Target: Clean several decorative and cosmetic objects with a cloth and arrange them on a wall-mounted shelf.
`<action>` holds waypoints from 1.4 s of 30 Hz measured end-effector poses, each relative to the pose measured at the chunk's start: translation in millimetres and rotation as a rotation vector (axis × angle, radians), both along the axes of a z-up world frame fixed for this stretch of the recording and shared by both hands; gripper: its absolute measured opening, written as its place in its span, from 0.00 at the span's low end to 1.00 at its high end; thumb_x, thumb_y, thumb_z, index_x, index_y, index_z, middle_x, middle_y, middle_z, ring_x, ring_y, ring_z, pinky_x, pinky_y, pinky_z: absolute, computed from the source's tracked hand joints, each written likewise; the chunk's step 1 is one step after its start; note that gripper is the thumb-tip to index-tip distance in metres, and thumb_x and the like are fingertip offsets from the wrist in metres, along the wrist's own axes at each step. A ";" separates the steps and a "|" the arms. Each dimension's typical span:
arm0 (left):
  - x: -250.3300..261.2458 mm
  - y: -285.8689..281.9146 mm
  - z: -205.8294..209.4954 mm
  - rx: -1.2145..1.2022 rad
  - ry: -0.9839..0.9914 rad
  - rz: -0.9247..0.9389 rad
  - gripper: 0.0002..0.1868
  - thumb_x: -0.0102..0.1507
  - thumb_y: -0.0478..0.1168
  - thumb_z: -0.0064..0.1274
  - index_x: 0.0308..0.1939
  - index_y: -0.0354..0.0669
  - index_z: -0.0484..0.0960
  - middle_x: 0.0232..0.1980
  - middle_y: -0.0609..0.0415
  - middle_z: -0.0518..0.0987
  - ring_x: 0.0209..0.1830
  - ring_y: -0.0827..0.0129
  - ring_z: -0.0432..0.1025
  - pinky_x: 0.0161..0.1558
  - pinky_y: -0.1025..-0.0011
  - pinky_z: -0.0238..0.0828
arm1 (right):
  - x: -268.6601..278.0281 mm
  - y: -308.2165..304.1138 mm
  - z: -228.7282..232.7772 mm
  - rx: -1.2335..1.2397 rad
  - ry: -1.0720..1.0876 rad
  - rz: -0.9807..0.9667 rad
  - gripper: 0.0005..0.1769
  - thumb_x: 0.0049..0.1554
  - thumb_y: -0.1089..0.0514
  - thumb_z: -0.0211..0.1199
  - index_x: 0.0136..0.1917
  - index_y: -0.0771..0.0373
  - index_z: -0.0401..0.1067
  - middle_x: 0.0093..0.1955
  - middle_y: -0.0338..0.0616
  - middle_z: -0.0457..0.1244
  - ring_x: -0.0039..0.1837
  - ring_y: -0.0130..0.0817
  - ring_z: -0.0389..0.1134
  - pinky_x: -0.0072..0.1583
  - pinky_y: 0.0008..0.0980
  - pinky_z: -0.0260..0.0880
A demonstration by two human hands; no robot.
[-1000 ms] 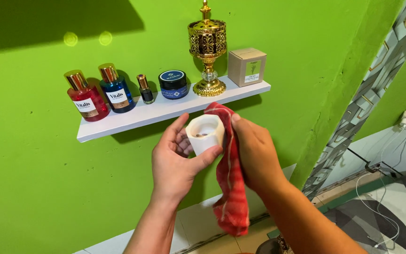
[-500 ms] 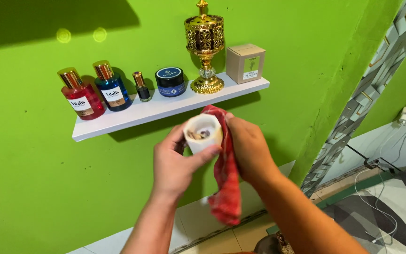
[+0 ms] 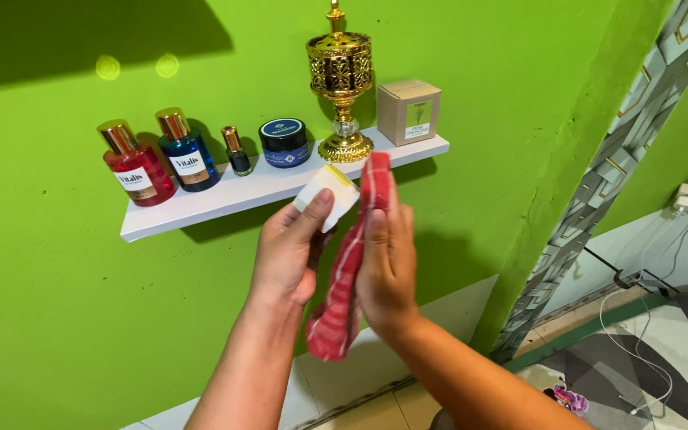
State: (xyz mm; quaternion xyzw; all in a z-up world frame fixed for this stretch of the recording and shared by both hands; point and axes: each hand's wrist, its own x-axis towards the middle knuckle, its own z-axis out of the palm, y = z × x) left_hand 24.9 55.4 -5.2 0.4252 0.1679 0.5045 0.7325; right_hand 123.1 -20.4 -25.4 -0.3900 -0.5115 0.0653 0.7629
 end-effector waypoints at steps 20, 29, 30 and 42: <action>16.1 -23.4 17.0 0.667 0.465 0.623 0.34 0.52 0.36 0.74 0.61 0.35 0.78 0.55 0.50 0.83 0.54 0.69 0.78 0.58 0.69 0.75 | 76.4 22.6 -55.8 -0.621 0.455 0.922 0.23 0.65 0.49 0.52 0.58 0.71 0.74 0.50 0.48 0.70 0.49 0.34 0.70 0.55 0.34 0.71; 0.6 9.5 2.6 0.264 -0.007 -0.071 0.32 0.57 0.32 0.64 0.64 0.29 0.71 0.57 0.43 0.81 0.56 0.63 0.77 0.63 0.63 0.71 | 123.8 -8.6 -12.3 -0.983 0.084 0.331 0.25 0.59 0.42 0.60 0.40 0.68 0.75 0.31 0.40 0.63 0.31 0.27 0.59 0.34 0.31 0.59; 0.9 9.2 2.7 0.266 -0.057 -0.142 0.32 0.59 0.34 0.63 0.65 0.28 0.71 0.57 0.43 0.81 0.58 0.63 0.76 0.65 0.62 0.70 | 121.1 -12.9 -6.8 -0.996 0.019 0.296 0.24 0.58 0.44 0.64 0.39 0.69 0.74 0.30 0.40 0.62 0.29 0.27 0.57 0.32 0.31 0.57; 17.8 0.8 6.7 0.278 -0.158 -0.319 0.42 0.59 0.44 0.63 0.72 0.25 0.66 0.63 0.42 0.77 0.62 0.60 0.74 0.68 0.61 0.69 | 116.0 -26.2 37.9 -0.743 0.147 0.793 0.36 0.54 0.48 0.67 0.71 0.62 0.64 0.48 0.41 0.66 0.43 0.27 0.71 0.44 0.27 0.73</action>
